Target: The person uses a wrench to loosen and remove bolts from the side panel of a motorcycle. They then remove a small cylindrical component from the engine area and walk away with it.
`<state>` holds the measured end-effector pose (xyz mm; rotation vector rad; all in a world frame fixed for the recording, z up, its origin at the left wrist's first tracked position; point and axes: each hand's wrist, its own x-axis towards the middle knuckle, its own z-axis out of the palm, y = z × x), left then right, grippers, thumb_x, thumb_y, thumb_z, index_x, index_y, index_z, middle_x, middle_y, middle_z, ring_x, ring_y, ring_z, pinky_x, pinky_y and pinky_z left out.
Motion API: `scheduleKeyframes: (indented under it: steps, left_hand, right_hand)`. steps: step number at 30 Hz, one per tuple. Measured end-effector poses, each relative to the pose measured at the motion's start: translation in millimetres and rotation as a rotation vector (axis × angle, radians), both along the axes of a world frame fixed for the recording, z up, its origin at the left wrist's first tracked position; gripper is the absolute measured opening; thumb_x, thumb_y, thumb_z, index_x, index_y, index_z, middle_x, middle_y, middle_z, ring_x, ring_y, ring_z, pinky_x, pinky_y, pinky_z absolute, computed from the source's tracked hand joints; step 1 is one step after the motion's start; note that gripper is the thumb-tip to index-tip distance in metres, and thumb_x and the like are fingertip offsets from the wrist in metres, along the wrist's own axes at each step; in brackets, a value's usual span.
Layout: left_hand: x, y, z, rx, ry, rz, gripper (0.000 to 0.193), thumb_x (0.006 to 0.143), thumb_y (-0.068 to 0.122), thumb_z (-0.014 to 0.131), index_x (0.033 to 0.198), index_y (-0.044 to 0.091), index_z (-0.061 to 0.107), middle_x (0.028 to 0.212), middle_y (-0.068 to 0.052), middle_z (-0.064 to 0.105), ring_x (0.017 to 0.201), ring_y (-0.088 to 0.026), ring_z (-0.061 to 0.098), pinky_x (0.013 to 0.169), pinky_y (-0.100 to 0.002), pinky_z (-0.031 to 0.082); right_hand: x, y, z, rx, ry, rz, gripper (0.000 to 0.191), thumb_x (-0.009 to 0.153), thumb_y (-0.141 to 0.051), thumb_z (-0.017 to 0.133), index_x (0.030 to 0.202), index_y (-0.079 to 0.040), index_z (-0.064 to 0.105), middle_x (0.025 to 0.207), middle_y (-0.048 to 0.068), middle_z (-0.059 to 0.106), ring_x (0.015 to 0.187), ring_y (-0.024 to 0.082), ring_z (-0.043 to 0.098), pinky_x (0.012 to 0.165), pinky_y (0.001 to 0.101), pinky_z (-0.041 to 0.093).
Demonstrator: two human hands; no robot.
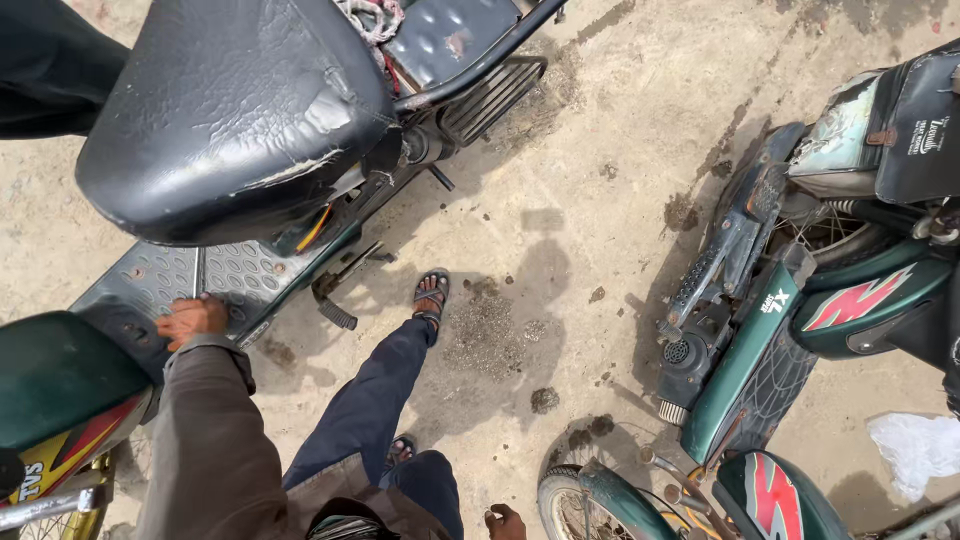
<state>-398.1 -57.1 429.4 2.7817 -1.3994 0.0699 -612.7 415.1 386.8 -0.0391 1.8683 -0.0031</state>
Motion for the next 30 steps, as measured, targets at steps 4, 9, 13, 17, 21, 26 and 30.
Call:
scheduleKeyframes:
  steps: [4,9,13,17,21,26,30]
  left_hand:
    - [-7,5,-7,0.053,-0.157,-0.226,0.042,0.097,0.045,0.068,0.106,0.006,0.059,0.115,-0.025,0.054,0.107,-0.046,0.054,0.068,-0.064,0.046]
    - [-4,82,17,0.113,0.415,-0.25,0.041,0.112,0.032,0.055,0.098,-0.004,0.067,0.091,-0.035,0.068,0.093,-0.054,0.064,0.081,-0.059,0.05]
    - [-27,132,26,0.69,-0.211,-0.85,0.016,0.098,0.023,0.06,0.107,0.013,0.069,0.094,-0.013,0.071,0.089,-0.029,0.072,0.071,-0.042,0.058]
    - [-86,105,8,0.866,0.036,-1.147,0.013,0.084,0.019,0.065,0.096,0.016,0.069,0.083,-0.009,0.071,0.08,-0.026,0.073,0.067,-0.04,0.058]
    - [-178,69,4,0.813,0.403,-1.192,0.011,0.078,0.016,0.066,0.087,0.013,0.07,0.078,-0.012,0.071,0.069,-0.028,0.072,0.064,-0.043,0.057]
    - [-377,2,8,0.646,0.948,-0.087,0.033,0.096,0.02,0.064,0.08,-0.009,0.065,0.067,-0.026,0.056,0.059,-0.036,0.051,0.059,-0.051,0.041]
    - [-503,-10,30,0.77,0.636,-0.575,0.023,0.083,0.024,0.065,0.083,0.005,0.077,0.076,-0.016,0.07,0.069,-0.029,0.072,0.065,-0.04,0.054]
  right_hand:
    - [-70,-49,14,-0.104,0.165,-0.015,0.041,0.085,-0.036,0.073,0.119,-0.012,0.076,0.085,0.015,0.08,0.078,0.022,0.074,0.075,0.0343,0.056]
    - [-163,-136,39,-0.385,0.193,-0.586,0.036,0.092,-0.019,0.066,0.124,-0.002,0.07,0.085,0.01,0.073,0.07,0.017,0.064,0.063,0.0324,0.051]
    - [-239,-179,54,-0.543,0.2,-0.539,0.038,0.091,-0.016,0.066,0.126,0.0,0.069,0.086,0.01,0.074,0.07,0.015,0.064,0.064,0.0313,0.052]
    - [-329,-193,51,-0.516,0.281,-0.569,0.038,0.09,-0.017,0.07,0.124,-0.001,0.072,0.086,0.01,0.074,0.071,0.014,0.063,0.068,0.0302,0.052]
    - [-455,-215,28,-0.445,0.362,-0.547,0.036,0.087,-0.018,0.072,0.119,-0.002,0.075,0.088,0.016,0.076,0.076,0.021,0.069,0.07,0.0342,0.055]
    - [-666,-297,19,-0.476,0.509,0.061,0.036,0.081,-0.026,0.078,0.115,-0.012,0.079,0.1,0.015,0.079,0.095,0.03,0.073,0.086,0.0382,0.054]
    - [-832,-390,42,-0.691,0.609,0.251,0.037,0.085,-0.031,0.074,0.116,-0.01,0.076,0.099,0.018,0.077,0.095,0.034,0.075,0.085,0.0402,0.058]
